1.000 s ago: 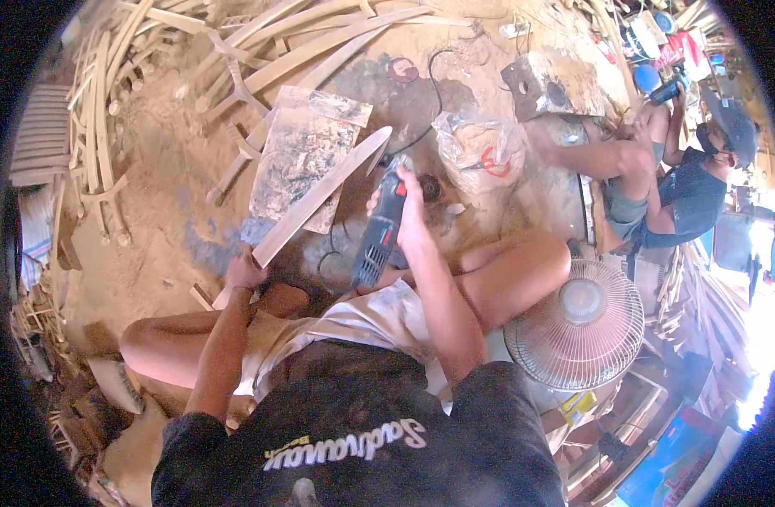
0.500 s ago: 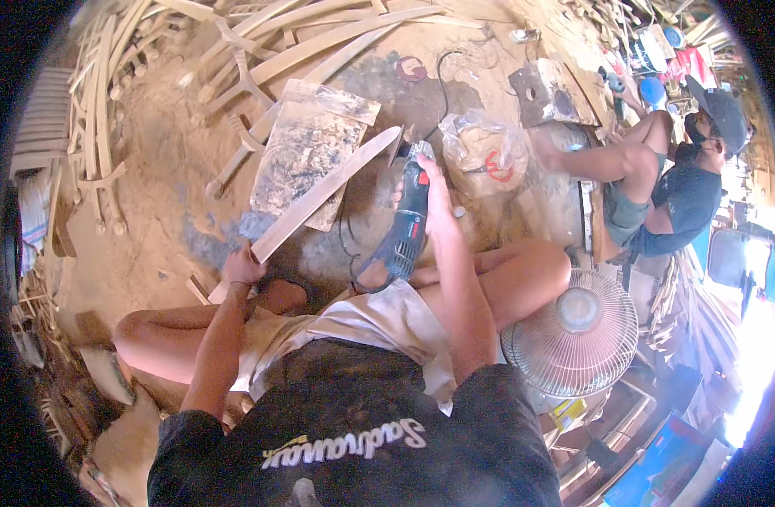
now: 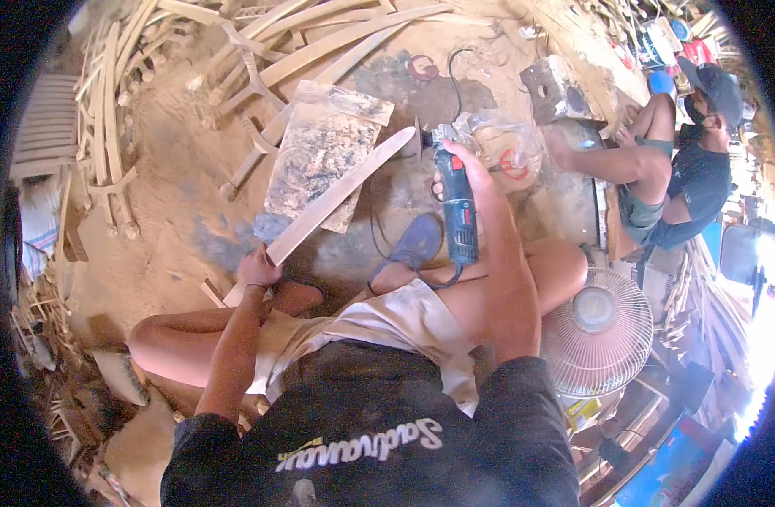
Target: The person applies glue to a wooden crossguard and attaches it to a wooden blade, then uses a power sander to smooth the surface of the wooden sword while holding it between their legs.
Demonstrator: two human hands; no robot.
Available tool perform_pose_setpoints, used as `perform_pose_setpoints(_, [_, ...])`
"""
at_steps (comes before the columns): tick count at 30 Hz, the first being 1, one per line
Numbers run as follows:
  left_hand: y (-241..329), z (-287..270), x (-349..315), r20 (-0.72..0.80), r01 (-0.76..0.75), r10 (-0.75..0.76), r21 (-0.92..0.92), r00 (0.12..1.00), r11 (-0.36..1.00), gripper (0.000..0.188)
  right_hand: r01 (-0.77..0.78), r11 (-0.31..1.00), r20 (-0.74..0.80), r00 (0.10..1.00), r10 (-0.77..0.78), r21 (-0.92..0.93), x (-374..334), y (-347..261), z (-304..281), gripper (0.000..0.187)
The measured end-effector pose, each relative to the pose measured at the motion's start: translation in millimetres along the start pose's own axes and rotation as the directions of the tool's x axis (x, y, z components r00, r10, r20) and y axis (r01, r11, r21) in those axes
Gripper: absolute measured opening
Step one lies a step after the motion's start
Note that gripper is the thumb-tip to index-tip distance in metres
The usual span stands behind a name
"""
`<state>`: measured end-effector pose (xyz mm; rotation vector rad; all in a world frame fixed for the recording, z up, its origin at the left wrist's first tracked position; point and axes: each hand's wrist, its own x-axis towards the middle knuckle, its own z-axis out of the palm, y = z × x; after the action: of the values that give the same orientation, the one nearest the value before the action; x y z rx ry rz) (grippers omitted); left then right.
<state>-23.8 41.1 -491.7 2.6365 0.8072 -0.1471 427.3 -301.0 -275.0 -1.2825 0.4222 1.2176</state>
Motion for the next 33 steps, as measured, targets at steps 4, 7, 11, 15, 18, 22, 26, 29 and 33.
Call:
perform_pose_setpoints(4, [-6, 3, 4, -0.039, -0.024, 0.024, -0.006, 0.999, 1.000, 0.046, 0.027, 0.997, -0.049, 0.998, -0.031, -0.068, 4, 0, -1, 0.050])
perform_pose_setpoints(7, [-5, -1, 1, 0.005, -0.033, 0.033, -0.006, 0.999, 0.999, 0.045, 0.004, 0.995, 0.012, 1.000, -0.005, 0.097, 3, 13, 0, 0.050])
perform_pose_setpoints(11, [-5, -3, 2, 0.030, 0.013, -0.013, 0.021, 0.999, 1.000, 0.046, 0.071, 0.952, 0.030, 0.996, -0.084, 0.298, 5, 44, 22, 0.051])
perform_pose_setpoints(15, [-1, -9, 1, 0.067, 0.026, -0.027, 0.006, 0.997, 1.000, 0.047, 0.148, 0.875, -0.091, 0.989, -0.120, 0.461, 8, 86, 56, 0.052])
perform_pose_setpoints(18, [5, -9, 2, 0.077, 0.042, -0.042, -0.003, 0.996, 0.999, 0.049, 0.124, 0.796, -0.061, 0.992, -0.110, 0.592, 12, 128, 80, 0.053])
perform_pose_setpoints(22, [20, -26, 10, 0.164, 0.120, -0.104, -0.090, 0.981, 0.989, 0.056, 0.084, 0.777, -0.033, 0.996, -0.081, 0.624, 4, 163, 95, 0.051])
perform_pose_setpoints(26, [29, -32, 7, 0.143, -0.018, 0.041, -0.156, 0.989, 0.988, 0.063, 0.124, 0.769, -0.094, 0.992, -0.083, 0.627, -4, 161, 81, 0.051])
perform_pose_setpoints(29, [1, -31, 5, 0.056, -0.245, 0.254, -0.127, 0.966, 0.961, 0.070, 0.216, 0.801, -0.204, 0.972, -0.120, 0.558, -14, 138, 68, 0.052])
perform_pose_setpoints(33, [8, -62, 35, 0.249, -0.140, 0.214, -0.284, 0.945, 0.949, 0.062, 0.377, 0.816, -0.286, 0.919, -0.271, 0.437, -46, 111, 24, 0.053])
